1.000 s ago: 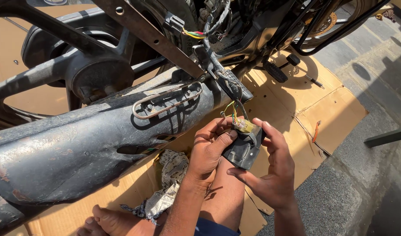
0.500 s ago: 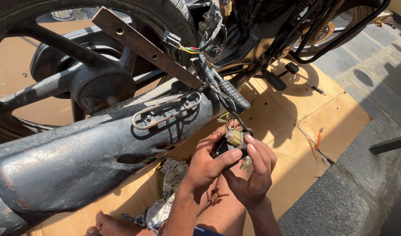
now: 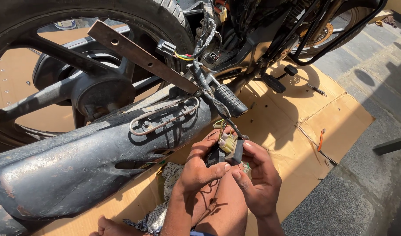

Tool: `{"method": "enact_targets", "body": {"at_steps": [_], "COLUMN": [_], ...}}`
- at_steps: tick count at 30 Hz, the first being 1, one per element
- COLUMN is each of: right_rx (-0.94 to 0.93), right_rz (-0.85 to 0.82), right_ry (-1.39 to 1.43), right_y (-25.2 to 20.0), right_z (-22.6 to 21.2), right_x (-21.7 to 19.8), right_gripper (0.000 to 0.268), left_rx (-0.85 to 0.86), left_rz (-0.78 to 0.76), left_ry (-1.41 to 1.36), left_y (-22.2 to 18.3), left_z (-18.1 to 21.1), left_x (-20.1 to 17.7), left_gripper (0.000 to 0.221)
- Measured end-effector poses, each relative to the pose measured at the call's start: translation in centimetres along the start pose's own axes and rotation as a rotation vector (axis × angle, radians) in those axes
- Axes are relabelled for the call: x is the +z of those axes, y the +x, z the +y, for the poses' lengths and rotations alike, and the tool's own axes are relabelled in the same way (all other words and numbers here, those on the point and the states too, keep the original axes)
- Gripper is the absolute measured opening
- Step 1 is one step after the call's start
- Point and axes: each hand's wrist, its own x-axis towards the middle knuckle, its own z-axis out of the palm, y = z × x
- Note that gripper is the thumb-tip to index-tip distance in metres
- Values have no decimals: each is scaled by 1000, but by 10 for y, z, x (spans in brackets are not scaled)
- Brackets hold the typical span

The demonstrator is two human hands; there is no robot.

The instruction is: The person sits on cardboard on the ground beside a motorcycle and works on its battery and wiring. They connect wires to the battery terminals, tuck the wiring into place, and fit a black plastic cover and metal bracket over the battery, pressing the parts together by hand.

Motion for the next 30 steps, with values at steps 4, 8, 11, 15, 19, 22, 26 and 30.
{"method": "enact_targets", "body": {"at_steps": [4, 8, 11, 15, 19, 22, 26, 30], "right_rx": [239, 273, 313, 320, 345, 400, 440, 424], "right_rz": [20, -33, -38, 86, 114, 117, 153, 151], "right_ry": [152, 140, 160, 410, 588, 704, 718, 692], "right_y": [7, 17, 13, 11, 17, 14, 10, 15], "right_z": [0, -7, 4, 21, 23, 30, 32, 21], "right_x": [-2, -3, -8, -13, -9, -10, -7, 1], "right_gripper": [57, 63, 61, 46, 36, 32, 27, 30], "left_rx": [13, -41, -49, -189, -15, -238, -125, -154], "left_rz": [-21, -21, 18, 101, 244, 252, 286, 297], "left_ry": [59, 262, 392, 298, 537, 671, 798, 759], "left_y": [-2, -4, -6, -8, -4, -4, -9, -8], "left_z": [3, 22, 33, 28, 30, 48, 44, 49], "left_x": [-2, 3, 10, 14, 23, 31, 32, 34], "left_gripper": [77, 82, 84, 96, 90, 70, 64, 58]}}
